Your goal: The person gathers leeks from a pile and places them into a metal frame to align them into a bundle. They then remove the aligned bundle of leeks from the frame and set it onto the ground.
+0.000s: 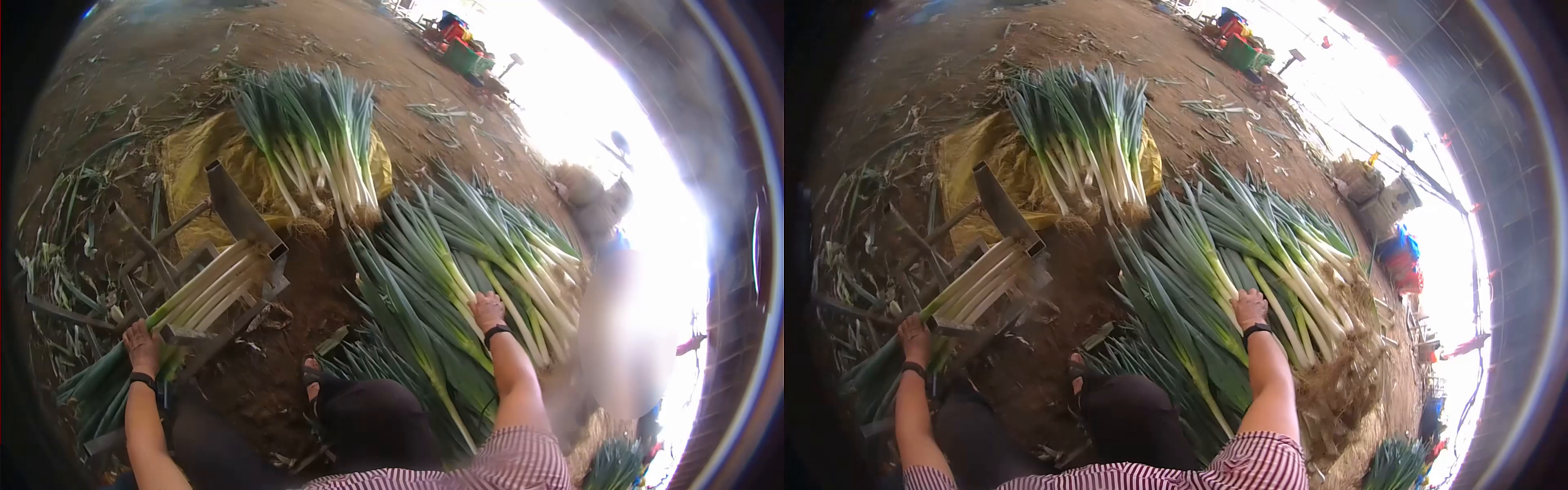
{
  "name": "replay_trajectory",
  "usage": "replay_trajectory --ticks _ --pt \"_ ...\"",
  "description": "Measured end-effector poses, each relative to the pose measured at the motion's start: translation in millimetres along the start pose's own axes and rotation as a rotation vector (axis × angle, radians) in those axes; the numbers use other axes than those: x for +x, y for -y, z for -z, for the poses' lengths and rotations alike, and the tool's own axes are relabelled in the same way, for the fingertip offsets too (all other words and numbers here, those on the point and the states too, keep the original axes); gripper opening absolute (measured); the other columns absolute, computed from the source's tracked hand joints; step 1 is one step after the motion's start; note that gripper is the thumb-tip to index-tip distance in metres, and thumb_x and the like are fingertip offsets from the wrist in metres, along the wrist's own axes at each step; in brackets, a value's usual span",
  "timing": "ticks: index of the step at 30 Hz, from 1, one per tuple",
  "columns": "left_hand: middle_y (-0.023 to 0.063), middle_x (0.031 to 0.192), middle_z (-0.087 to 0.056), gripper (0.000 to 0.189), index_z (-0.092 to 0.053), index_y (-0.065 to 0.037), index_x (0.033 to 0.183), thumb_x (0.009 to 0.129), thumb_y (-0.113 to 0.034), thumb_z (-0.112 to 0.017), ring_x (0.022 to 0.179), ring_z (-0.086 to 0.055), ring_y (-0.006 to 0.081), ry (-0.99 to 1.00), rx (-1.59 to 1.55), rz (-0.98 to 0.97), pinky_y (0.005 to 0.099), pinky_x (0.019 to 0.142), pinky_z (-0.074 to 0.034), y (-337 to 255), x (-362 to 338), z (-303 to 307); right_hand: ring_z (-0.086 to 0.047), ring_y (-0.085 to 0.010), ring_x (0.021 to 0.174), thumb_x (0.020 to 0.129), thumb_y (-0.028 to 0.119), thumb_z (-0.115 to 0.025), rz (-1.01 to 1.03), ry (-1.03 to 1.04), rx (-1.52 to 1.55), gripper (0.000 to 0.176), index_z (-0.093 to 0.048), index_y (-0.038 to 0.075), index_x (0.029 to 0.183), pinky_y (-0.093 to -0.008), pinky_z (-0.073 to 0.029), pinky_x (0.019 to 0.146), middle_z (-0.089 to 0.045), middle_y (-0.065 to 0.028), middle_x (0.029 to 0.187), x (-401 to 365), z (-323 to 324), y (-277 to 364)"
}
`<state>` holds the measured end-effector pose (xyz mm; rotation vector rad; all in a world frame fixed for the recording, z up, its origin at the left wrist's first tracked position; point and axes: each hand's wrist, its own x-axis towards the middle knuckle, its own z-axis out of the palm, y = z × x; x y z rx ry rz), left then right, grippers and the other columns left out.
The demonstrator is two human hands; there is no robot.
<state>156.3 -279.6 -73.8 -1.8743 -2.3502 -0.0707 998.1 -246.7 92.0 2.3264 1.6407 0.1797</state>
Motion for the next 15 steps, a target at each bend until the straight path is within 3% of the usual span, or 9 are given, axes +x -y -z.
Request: replay_trajectory --ticks 5,9,10,13,14,15 --pt "0.0148 0.115 -0.048 0.045 -0.045 -0.005 0.121 0.086 -0.03 -0.054 0.116 -0.041 0.033 0.029 -0.023 0.017 0.0462 0.108 -0.024 -4 -3 13 -0.053 -0.0341 0.113 0.087 0.036 -0.062 -0.09 0.131 -0.003 0.032 -0.065 0.007 0.099 -0.0447 -0.047 0.091 -0.057 -0.0141 0.118 32 -7 17" --pt "0.015 0.116 -0.048 0.046 -0.045 -0.004 0.122 0.087 -0.031 -0.053 0.116 -0.041 0.0326 0.045 -0.061 0.045 0.0456 0.108 -0.024 -15 -2 27 -0.06 -0.0409 0.096 0.091 0.034 -0.053 0.063 0.172 0.254 0.036 -0.064 0.0 0.092 -0.0485 -0.048 0.087 -0.062 -0.0247 0.1 50 -11 -2" --pt "0.0149 0.116 -0.048 0.046 -0.045 -0.003 0.122 0.087 -0.031 -0.053 0.117 -0.04 0.0324 0.05 -0.066 0.052 0.0455 0.108 -0.024 -16 -2 29 -0.062 -0.0419 0.084 0.089 0.032 -0.051 0.323 0.045 0.262 0.037 -0.063 -0.003 0.084 -0.0488 -0.048 0.076 -0.063 -0.0282 0.082 57 -20 -15" --pt "0.0147 0.118 -0.047 0.047 -0.044 -0.003 0.124 0.087 -0.031 -0.052 0.118 -0.04 0.0314 0.084 -0.09 0.058 0.0472 0.11 -0.023 -19 -3 37 -0.061 -0.0383 0.072 0.088 0.036 -0.054 0.138 -0.073 0.445 0.04 -0.062 -0.002 0.076 -0.0469 -0.047 0.068 -0.064 -0.0248 0.076 35 40 2" --pt "0.0148 0.118 -0.047 0.047 -0.044 -0.003 0.125 0.088 -0.031 -0.051 0.118 -0.04 0.0313 0.094 -0.095 0.062 0.0476 0.111 -0.022 -20 -3 35 -0.059 -0.0314 0.065 0.085 0.038 -0.057 0.092 -0.055 0.58 0.042 -0.06 -0.001 0.071 -0.0427 -0.046 0.064 -0.062 -0.019 0.067 35 47 -1" --pt "0.0149 0.118 -0.046 0.048 -0.043 -0.003 0.126 0.088 -0.031 -0.051 0.118 -0.039 0.0312 0.102 -0.098 0.068 0.0481 0.111 -0.022 -20 -3 35 -0.061 -0.0332 0.072 0.091 0.036 -0.054 0.188 -0.018 0.563 0.041 -0.059 -0.002 0.077 -0.0432 -0.047 0.066 -0.062 -0.0211 0.073 19 82 11"
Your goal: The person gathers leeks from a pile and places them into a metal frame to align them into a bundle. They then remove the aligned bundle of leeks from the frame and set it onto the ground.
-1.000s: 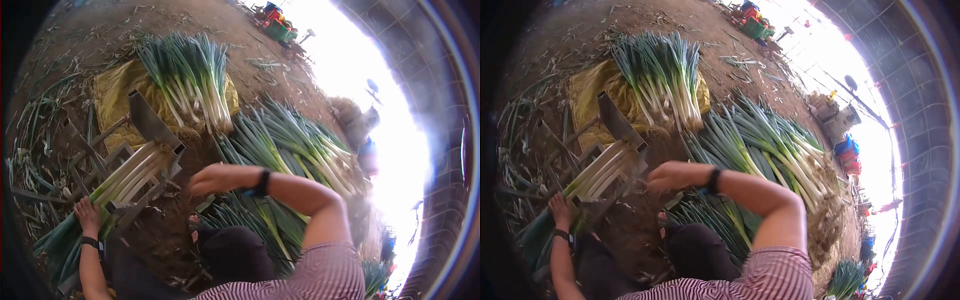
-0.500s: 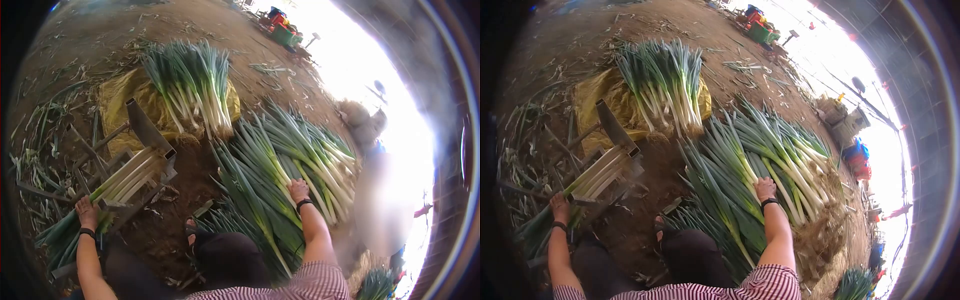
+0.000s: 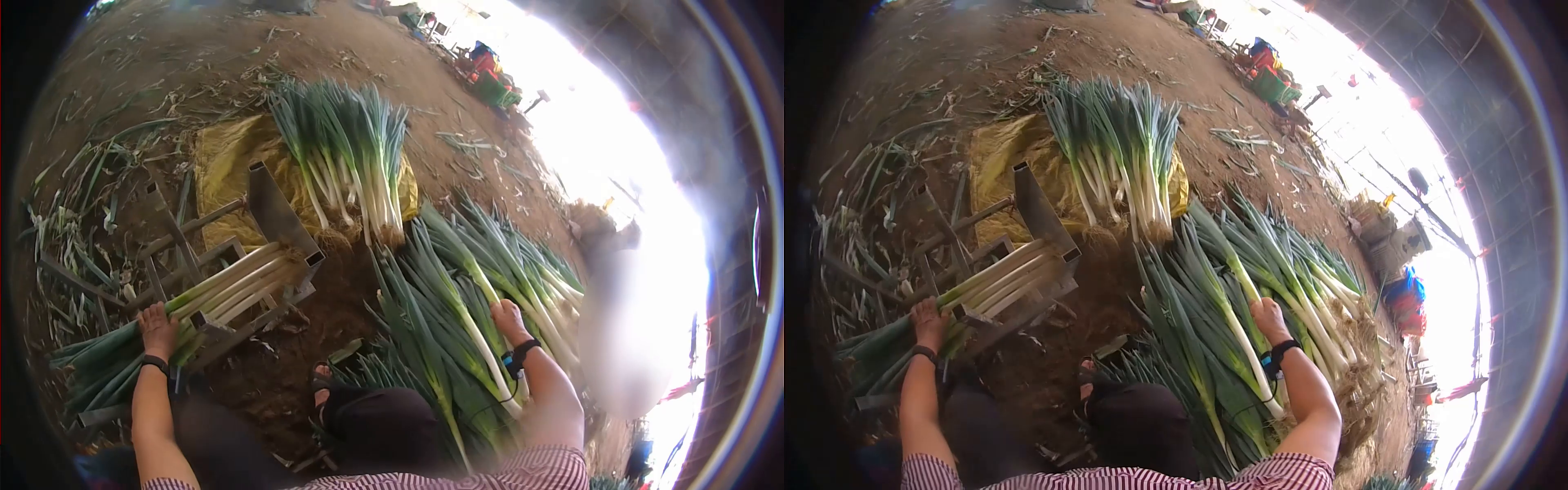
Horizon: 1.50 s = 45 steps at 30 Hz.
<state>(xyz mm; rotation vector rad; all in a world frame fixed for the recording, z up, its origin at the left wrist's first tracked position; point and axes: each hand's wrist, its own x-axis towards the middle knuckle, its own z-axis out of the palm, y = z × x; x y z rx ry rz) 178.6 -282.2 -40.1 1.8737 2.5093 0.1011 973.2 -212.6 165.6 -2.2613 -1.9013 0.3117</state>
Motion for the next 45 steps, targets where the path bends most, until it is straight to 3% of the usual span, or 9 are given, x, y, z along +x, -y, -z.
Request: replay_trajectory --ticks 3,9,10,12,14,18,22,36,45 --pt "0.0149 0.12 -0.046 0.051 -0.042 -0.003 0.128 0.088 -0.033 -0.049 0.12 -0.039 0.0315 0.144 0.017 0.051 0.0496 0.113 -0.019 -9 2 17 -0.053 -0.0135 0.061 0.096 0.032 -0.052 -0.144 0.003 0.383 0.032 -0.058 0.005 0.081 -0.0295 -0.044 0.056 -0.058 -0.004 0.069 -20 36 64" --pt "0.0185 0.139 -0.043 0.065 -0.042 0.0 0.134 0.088 -0.046 -0.053 0.134 -0.033 0.0363 0.208 -0.102 0.078 0.0512 0.115 -0.016 -19 -1 39 -0.047 -0.0047 0.062 0.101 0.028 -0.046 0.34 -0.067 0.698 0.024 -0.057 0.007 0.101 -0.0216 -0.039 0.055 -0.056 0.0033 0.076 -12 58 173" --pt "0.0188 0.136 -0.047 0.063 -0.046 -0.001 0.131 0.087 -0.045 -0.056 0.131 -0.038 0.0365 0.082 -0.112 0.06 0.0518 0.113 -0.02 -11 0 12 -0.048 -0.0049 0.064 0.1 0.025 -0.048 0.357 -0.027 0.73 0.023 -0.057 0.006 0.108 -0.0218 -0.041 0.057 -0.055 0.0029 0.077 -11 66 215" --pt "0.0165 0.124 -0.056 0.056 -0.054 -0.003 0.122 0.086 -0.045 -0.056 0.123 -0.047 0.0351 0.225 -0.074 0.103 0.0511 0.109 -0.026 -21 6 45 -0.05 -0.0056 0.067 0.099 0.019 -0.051 0.499 0.114 0.903 0.024 -0.057 0.005 0.117 -0.0235 -0.044 0.061 -0.055 0.0019 0.078 -4 62 296" --pt "0.0158 0.127 -0.051 0.056 -0.051 -0.004 0.124 0.087 -0.045 -0.052 0.124 -0.042 0.033 -0.021 -0.076 0.038 0.0515 0.11 -0.023 -10 -2 8 -0.057 -0.0089 0.073 0.096 0.014 -0.054 0.643 0.305 0.644 0.031 -0.054 0.004 0.126 -0.0251 -0.047 0.066 -0.056 0.0003 0.082 12 62 367" --pt "0.0143 0.119 -0.049 0.05 -0.048 -0.005 0.121 0.087 -0.042 -0.048 0.119 -0.042 0.0306 -0.018 -0.066 0.029 0.0521 0.109 -0.021 -15 -3 15 -0.06 -0.0156 0.09 0.087 0.007 -0.066 1.132 0.188 0.489 0.042 -0.054 0.001 0.126 -0.0278 -0.049 0.074 -0.057 -0.0072 0.101 24 11 507" --pt "0.0143 0.117 -0.049 0.05 -0.047 -0.005 0.12 0.088 -0.043 -0.048 0.118 -0.042 0.0304 0.047 -0.052 0.04 0.0499 0.108 -0.021 -17 -3 29 -0.062 -0.0272 0.09 0.081 0.013 -0.069 1.273 0.206 0.392 0.042 -0.061 0.015 0.122 -0.038 -0.05 0.077 -0.059 -0.0086 0.102 30 -92 582" --pt "0.0145 0.114 -0.048 0.053 -0.045 -0.003 0.122 0.086 -0.041 -0.055 0.114 -0.042 0.0309 0.014 -0.139 0.036 0.0481 0.108 -0.022 -18 -4 37 -0.058 -0.0303 0.101 0.078 0.01 -0.065 1.289 0.337 0.186 0.037 -0.064 0.02 0.114 -0.0428 -0.045 0.088 -0.06 -0.0076 0.102 56 -324 573" --pt "0.0139 0.116 -0.049 0.054 -0.046 -0.003 0.123 0.087 -0.043 -0.053 0.119 -0.042 0.03 0.031 -0.119 0.052 0.0461 0.11 -0.023 -19 -4 35 -0.063 -0.027 0.085 0.077 0.007 -0.067 1.254 0.519 0.465 0.025 -0.071 0.016 0.1 -0.0351 -0.052 0.075 -0.063 -0.0082 0.092 53 -352 567"
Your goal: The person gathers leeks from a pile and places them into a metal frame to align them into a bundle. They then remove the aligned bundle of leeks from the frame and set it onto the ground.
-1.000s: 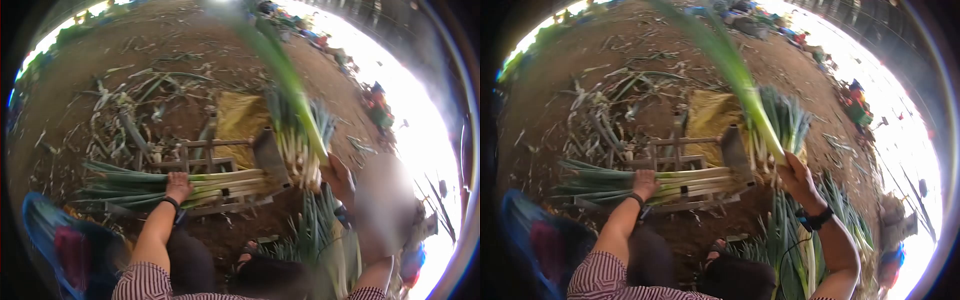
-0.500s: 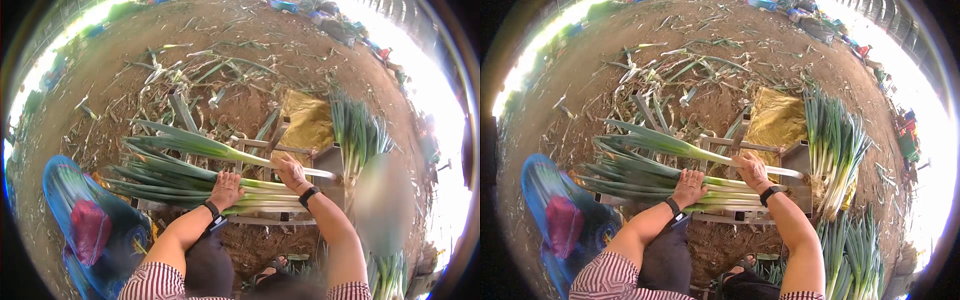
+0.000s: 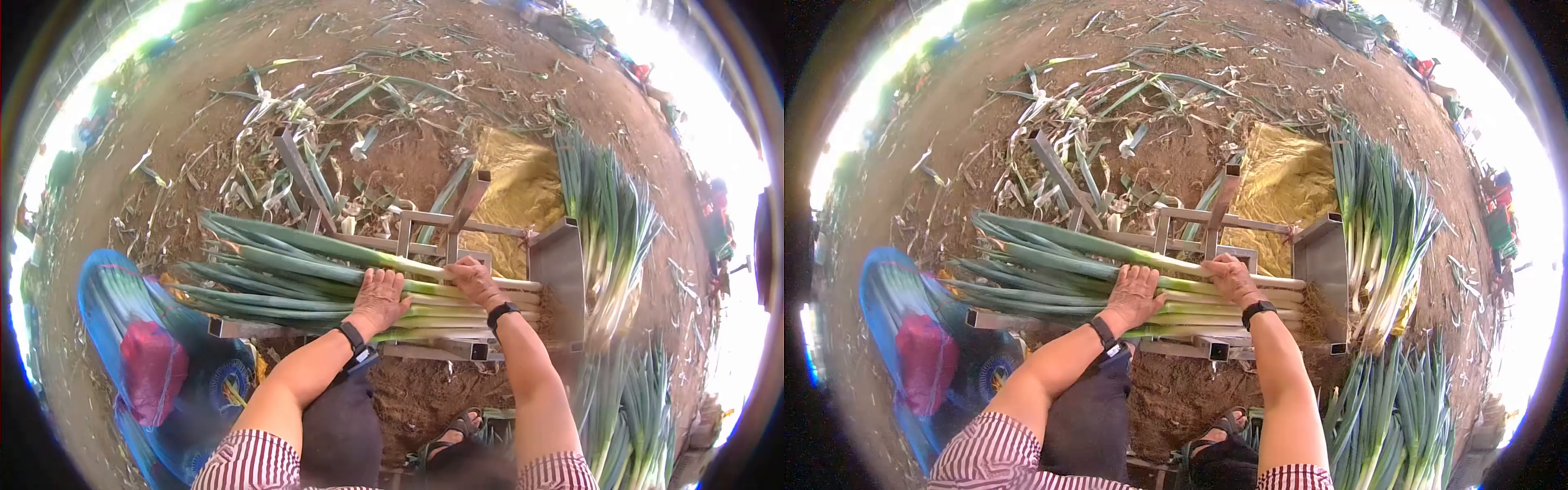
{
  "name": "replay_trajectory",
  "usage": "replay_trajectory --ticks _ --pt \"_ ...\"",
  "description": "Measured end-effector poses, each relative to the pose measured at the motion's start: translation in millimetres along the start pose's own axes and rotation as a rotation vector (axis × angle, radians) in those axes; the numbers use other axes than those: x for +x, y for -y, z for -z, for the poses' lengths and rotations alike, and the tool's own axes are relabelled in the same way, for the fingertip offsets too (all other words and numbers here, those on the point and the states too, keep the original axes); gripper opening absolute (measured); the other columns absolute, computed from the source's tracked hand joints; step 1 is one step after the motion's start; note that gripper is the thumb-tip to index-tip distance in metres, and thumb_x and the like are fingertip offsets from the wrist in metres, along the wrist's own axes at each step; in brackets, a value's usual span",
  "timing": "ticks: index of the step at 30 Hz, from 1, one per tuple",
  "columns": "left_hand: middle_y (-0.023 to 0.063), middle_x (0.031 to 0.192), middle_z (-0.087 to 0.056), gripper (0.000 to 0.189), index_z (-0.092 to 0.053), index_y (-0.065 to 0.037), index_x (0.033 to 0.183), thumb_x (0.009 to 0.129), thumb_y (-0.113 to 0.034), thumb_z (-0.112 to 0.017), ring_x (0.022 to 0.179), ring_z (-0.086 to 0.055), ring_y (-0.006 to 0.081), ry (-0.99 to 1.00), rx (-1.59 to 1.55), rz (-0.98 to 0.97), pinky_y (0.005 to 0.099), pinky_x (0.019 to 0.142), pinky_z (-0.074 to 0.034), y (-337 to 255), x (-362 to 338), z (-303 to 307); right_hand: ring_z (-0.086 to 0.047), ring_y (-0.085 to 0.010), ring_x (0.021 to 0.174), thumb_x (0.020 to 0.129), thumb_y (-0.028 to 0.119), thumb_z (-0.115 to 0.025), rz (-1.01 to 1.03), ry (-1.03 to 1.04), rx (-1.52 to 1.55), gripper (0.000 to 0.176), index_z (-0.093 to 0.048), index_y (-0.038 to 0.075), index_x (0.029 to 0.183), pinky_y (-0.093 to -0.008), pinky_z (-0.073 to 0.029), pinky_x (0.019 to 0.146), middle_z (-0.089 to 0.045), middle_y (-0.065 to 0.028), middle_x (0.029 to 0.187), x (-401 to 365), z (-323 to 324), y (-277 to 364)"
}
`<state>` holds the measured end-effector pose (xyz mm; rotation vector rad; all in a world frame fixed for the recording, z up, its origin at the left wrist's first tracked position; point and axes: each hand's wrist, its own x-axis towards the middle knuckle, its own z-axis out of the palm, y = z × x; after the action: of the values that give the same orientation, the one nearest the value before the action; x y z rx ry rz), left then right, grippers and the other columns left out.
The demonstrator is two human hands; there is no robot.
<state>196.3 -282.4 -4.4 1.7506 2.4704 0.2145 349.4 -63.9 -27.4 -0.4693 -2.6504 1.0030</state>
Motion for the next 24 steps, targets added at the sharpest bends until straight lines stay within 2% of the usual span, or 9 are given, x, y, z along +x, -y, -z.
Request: replay_trajectory --ticks 5,6,8,9,11,14,18,21,24 --pt "0.0135 0.108 -0.05 0.044 -0.052 -0.005 0.107 0.079 -0.037 -0.063 0.11 -0.046 0.0311 0.004 -0.024 0.019 0.047 0.098 -0.033 -3 3 12 -0.063 -0.0254 0.081 0.078 0.008 -0.067 0.014 -0.061 0.009 0.022 -0.073 0.016 0.097 -0.0333 -0.051 0.072 -0.063 -0.0085 0.088 -2 -7 -7" --pt "0.0145 0.107 -0.049 0.044 -0.053 -0.005 0.104 0.076 -0.036 -0.066 0.108 -0.046 0.0324 -0.17 -0.065 -0.061 0.0473 0.095 -0.035 2 1 1 -0.063 -0.0259 0.081 0.079 0.008 -0.066 -0.024 -0.082 0.049 0.022 -0.073 0.017 0.098 -0.0334 -0.051 0.071 -0.063 -0.0087 0.087 -6 -10 -9" --pt "0.019 0.118 -0.041 0.047 -0.05 -0.004 0.107 0.078 -0.037 -0.066 0.115 -0.04 0.0364 -0.2 -0.021 -0.067 0.0484 0.1 -0.032 0 -1 -3 -0.062 -0.027 0.082 0.081 0.011 -0.066 0.078 -0.159 0.02 0.019 -0.074 0.02 0.097 -0.0363 -0.05 0.073 -0.063 -0.0085 0.087 -10 -11 -9" --pt "0.021 0.129 -0.035 0.05 -0.048 -0.004 0.111 0.079 -0.039 -0.066 0.121 -0.036 0.0371 -0.114 -0.041 -0.022 0.0497 0.104 -0.029 1 -2 -5 -0.062 -0.0263 0.084 0.081 0.014 -0.067 0.05 -0.149 0.021 0.018 -0.074 0.02 0.096 -0.0367 -0.05 0.074 -0.063 -0.0073 0.087 -11 -16 -13" --pt "0.0225 0.138 -0.031 0.053 -0.046 -0.004 0.115 0.08 -0.039 -0.065 0.126 -0.033 0.0377 -0.188 -0.026 -0.07 0.0505 0.104 -0.027 2 -3 0 -0.061 -0.0253 0.087 0.082 0.018 -0.068 -0.008 -0.124 -0.017 0.016 -0.074 0.021 0.096 -0.0374 -0.049 0.077 -0.063 -0.0052 0.088 -12 -18 -14" --pt "0.021 0.146 -0.025 0.058 -0.044 -0.005 0.124 0.081 -0.038 -0.064 0.131 -0.029 0.0377 -0.183 -0.047 -0.082 0.0509 0.105 -0.026 3 -3 -1 -0.061 -0.0234 0.091 0.082 0.025 -0.067 -0.079 -0.088 -0.091 0.015 -0.074 0.024 0.096 -0.038 -0.047 0.08 -0.062 -0.0013 0.088 -12 -19 -4" --pt "0.0178 0.149 -0.025 0.07 -0.036 -0.007 0.139 0.083 -0.04 -0.061 0.135 -0.026 0.0374 -0.094 0.031 -0.067 0.0532 0.106 -0.025 1 -3 -2 -0.06 -0.0226 0.09 0.082 0.025 -0.066 -0.091 -0.123 -0.097 0.014 -0.074 0.024 0.094 -0.0377 -0.045 0.08 -0.061 -0.001 0.088 -13 -23 -4" --pt "0.0176 0.149 -0.026 0.07 -0.035 -0.007 0.141 0.084 -0.042 -0.058 0.138 -0.023 0.0365 -0.048 0.004 -0.025 0.0545 0.108 -0.022 -3 -2 3 -0.059 -0.0226 0.09 0.082 0.024 -0.066 -0.089 -0.164 -0.108 0.013 -0.073 0.024 0.093 -0.0377 -0.045 0.08 -0.06 -0.0009 0.087 -14 -29 -3" --pt "0.0162 0.149 -0.027 0.071 -0.033 -0.006 0.142 0.086 -0.045 -0.054 0.141 -0.019 0.0346 -0.015 0.075 -0.013 0.0544 0.114 -0.014 -5 -2 4 -0.058 -0.0222 0.091 0.082 0.023 -0.067 -0.097 -0.187 -0.044 0.013 -0.073 0.024 0.093 -0.0381 -0.043 0.081 -0.06 -0.0003 0.086 -16 -28 1"
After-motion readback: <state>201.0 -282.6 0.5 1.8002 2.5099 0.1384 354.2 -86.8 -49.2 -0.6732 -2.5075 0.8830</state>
